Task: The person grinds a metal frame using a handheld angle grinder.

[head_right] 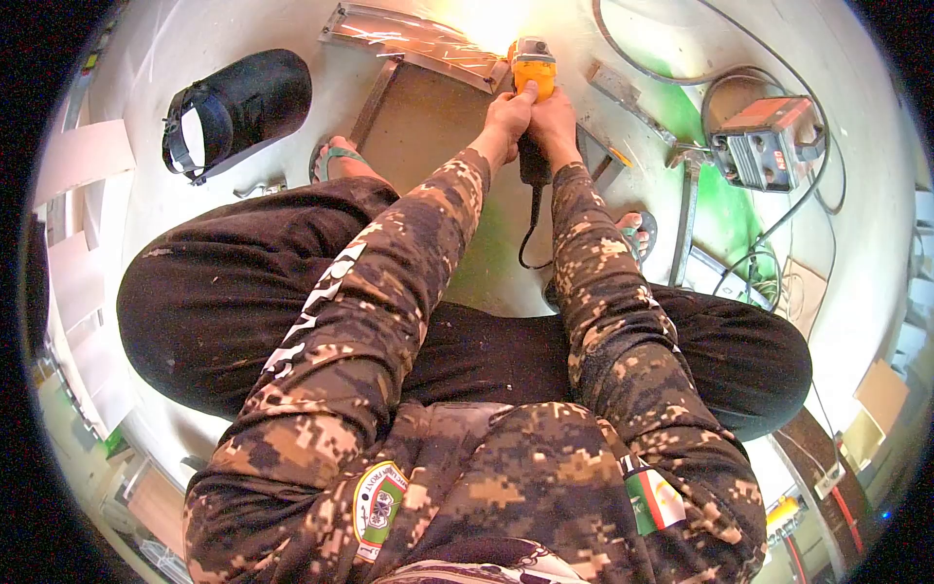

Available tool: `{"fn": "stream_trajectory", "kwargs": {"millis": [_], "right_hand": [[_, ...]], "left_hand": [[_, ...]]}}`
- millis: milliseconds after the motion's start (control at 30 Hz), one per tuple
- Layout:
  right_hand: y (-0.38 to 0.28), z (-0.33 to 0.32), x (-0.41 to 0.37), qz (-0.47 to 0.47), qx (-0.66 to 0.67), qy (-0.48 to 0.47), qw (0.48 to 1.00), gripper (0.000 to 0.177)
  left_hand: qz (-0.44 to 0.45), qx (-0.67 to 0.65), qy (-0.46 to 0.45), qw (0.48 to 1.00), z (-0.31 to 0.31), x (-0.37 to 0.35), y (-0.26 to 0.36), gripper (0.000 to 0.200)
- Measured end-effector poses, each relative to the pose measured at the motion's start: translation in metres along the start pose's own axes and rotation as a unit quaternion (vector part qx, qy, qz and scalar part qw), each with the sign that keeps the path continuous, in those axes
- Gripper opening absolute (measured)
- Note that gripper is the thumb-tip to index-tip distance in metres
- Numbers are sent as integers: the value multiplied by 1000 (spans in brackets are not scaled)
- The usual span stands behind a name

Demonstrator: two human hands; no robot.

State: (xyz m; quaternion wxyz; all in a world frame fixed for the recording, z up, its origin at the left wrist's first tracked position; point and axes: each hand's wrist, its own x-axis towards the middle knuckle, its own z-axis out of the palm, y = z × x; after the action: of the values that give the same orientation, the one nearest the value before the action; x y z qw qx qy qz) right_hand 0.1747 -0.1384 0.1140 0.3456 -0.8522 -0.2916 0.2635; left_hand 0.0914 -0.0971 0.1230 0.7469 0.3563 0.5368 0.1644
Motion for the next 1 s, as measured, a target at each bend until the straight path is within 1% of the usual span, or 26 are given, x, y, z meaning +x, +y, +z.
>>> {"fn": "stream_trajectory", "kwargs": {"millis": [67, 200, 267, 367, 467, 533, 667, 867, 933, 1000], "right_hand": [[-4, -2, -2, -1, -5, -2, 1000, 53], [-9, -5, -3, -8, -21, -4, 1000, 52], [-8, -4, 0, -6, -33, -1, 999, 52], [-20, -11, -8, 1, -14, -15, 1000, 52], [-26, -13, -10, -13, 8, -24, 1000, 55], [-24, -12, -8, -9, -4, -17, 1000, 51], [-15, -7, 3, -16, -10, -10, 1000, 50], [-17, -8, 3, -9, -7, -16, 1000, 52], [-15, -6, 7, -10, -42, -7, 999, 52], [-13, -6, 6, -15, -33, -9, 999, 52]], "left_hand": [[4, -6, 31, 1000, 1, -5, 3, 65], [13, 6, 31, 999, 0, 5, -3, 65], [7, -17, 30, 999, 1, 5, -1, 63], [6, -9, 35, 999, 0, -25, 20, 61], [16, -18, 31, 999, 1, 8, 0, 60], [19, -24, 32, 999, 1, 6, 2, 60], [20, -58, 36, 997, 3, -10, 11, 60], [24, -48, 44, 998, 3, -5, 8, 62], [25, -54, 44, 997, 4, -3, 6, 63], [26, -60, 43, 997, 3, -6, 7, 63]]}}
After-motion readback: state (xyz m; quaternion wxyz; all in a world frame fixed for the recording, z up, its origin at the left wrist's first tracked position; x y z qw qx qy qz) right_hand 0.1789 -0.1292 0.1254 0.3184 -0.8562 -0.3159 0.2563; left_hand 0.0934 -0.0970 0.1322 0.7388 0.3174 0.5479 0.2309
